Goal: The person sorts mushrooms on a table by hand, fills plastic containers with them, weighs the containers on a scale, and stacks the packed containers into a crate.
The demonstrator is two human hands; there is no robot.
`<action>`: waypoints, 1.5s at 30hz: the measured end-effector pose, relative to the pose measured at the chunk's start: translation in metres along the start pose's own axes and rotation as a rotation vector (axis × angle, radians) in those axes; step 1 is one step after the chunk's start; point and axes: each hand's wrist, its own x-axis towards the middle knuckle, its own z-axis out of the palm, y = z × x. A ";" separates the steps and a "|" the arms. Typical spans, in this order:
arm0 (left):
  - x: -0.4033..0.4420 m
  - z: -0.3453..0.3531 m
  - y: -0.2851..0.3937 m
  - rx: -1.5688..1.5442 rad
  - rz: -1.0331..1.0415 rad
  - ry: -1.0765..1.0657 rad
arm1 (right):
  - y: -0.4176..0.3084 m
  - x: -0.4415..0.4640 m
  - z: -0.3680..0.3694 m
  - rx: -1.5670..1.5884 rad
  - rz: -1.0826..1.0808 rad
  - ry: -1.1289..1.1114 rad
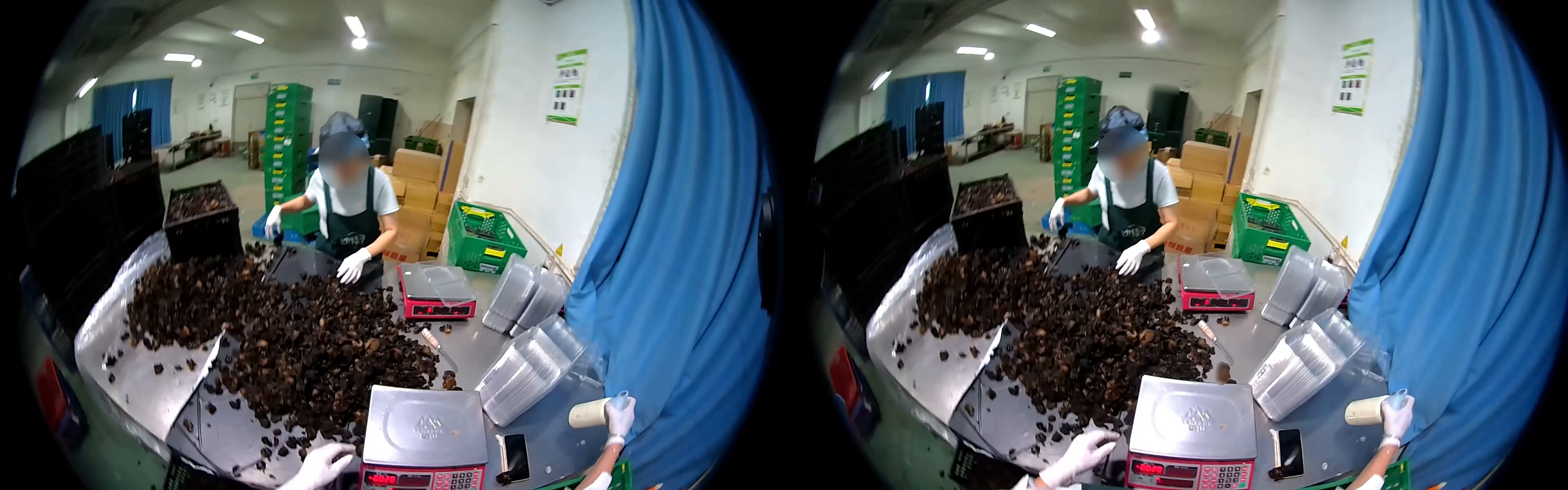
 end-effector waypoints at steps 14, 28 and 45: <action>0.061 0.027 0.165 -0.172 0.577 -0.061 | -0.296 -0.189 -0.078 0.503 -0.641 -0.893; 0.020 -0.078 0.077 -0.887 0.169 -0.635 | -0.425 -0.248 -0.064 0.635 -1.374 -1.636; -0.028 -0.197 0.007 -1.427 -0.006 -0.825 | -0.461 -0.376 -0.015 1.120 -0.306 -1.451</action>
